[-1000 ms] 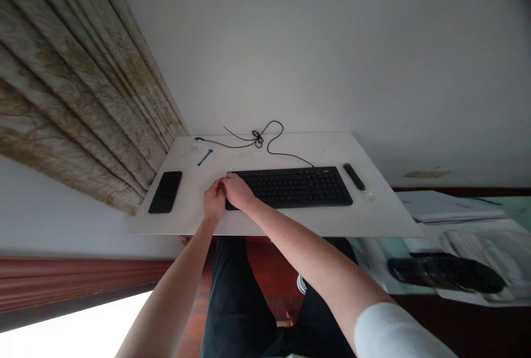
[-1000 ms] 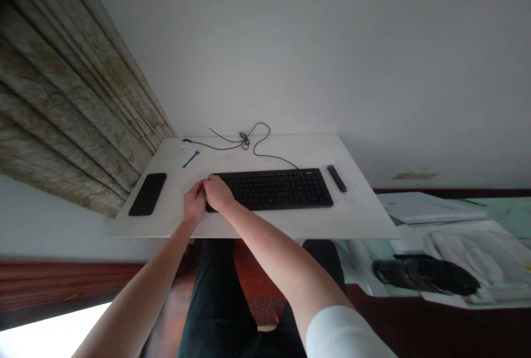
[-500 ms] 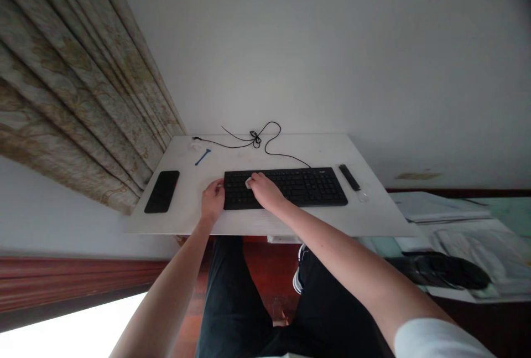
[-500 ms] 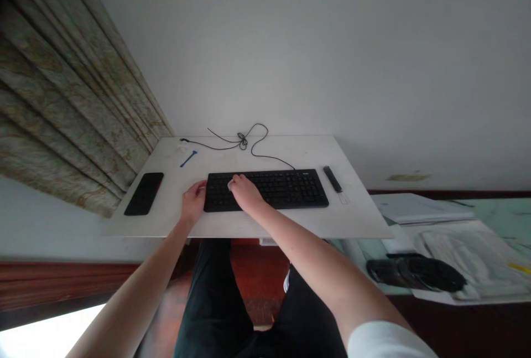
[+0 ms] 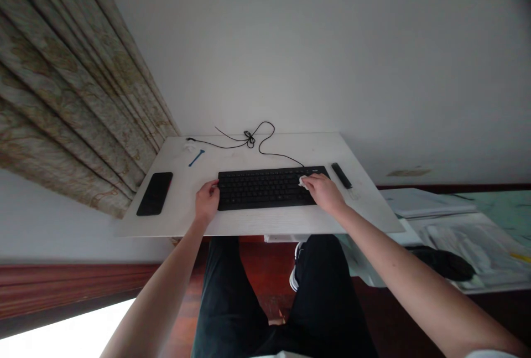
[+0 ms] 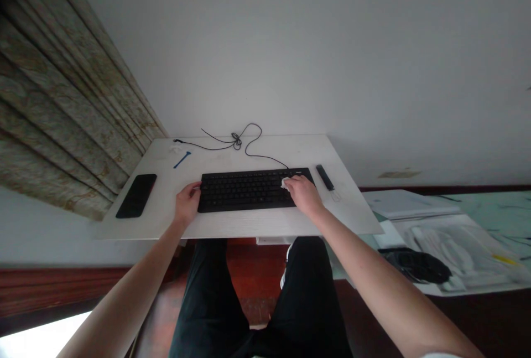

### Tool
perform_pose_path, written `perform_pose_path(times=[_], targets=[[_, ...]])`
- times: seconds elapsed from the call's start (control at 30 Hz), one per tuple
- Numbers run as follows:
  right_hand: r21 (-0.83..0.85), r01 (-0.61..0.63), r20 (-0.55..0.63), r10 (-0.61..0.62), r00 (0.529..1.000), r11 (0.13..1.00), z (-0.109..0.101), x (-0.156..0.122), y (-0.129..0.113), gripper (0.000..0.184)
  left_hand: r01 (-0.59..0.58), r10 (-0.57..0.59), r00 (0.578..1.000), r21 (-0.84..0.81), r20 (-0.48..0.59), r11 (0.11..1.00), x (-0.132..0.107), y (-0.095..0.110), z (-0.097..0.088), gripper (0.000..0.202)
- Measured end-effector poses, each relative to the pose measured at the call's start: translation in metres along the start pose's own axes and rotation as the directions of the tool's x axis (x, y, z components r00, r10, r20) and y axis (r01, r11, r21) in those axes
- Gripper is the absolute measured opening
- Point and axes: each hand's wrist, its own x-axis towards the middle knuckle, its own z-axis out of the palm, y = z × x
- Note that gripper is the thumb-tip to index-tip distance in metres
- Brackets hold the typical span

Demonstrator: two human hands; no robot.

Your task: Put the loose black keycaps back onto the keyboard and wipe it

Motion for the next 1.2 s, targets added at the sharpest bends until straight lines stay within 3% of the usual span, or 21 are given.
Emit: perform_pose_path(times=[0.17,0.43,0.73,1.07,1.2], targets=[[0.147,-0.135,-0.063,0.145,0.987,0.980,0.007,-0.004,0.001,0.029,-0.003,0.003,1.000,0.020,0.008,1.000,0.000,-0.001,0.000,0.036],[0.314,-0.129,-0.012,0.140,0.990,0.941,0.005,0.001,-0.017,0.027,-0.002,0.001,1.000,0.012,0.010,1.000,0.000,-0.001,0.001,0.038],[0.437,0.054,0.033,-0.076,0.997,0.898,0.030,0.033,-0.100,0.028,-0.011,0.011,1.000,-0.033,-0.011,0.999,0.001,-0.006,0.001,0.041],[0.505,0.226,0.076,-0.304,0.950,0.833,0.059,0.085,-0.213,0.028,0.006,-0.007,1.000,-0.057,-0.009,0.998,0.002,-0.004,-0.002,0.040],[0.567,0.216,0.076,-0.311,0.947,0.795,0.065,0.097,-0.238,0.029,0.016,-0.019,0.999,-0.075,-0.029,0.997,0.002,-0.003,-0.004,0.041]])
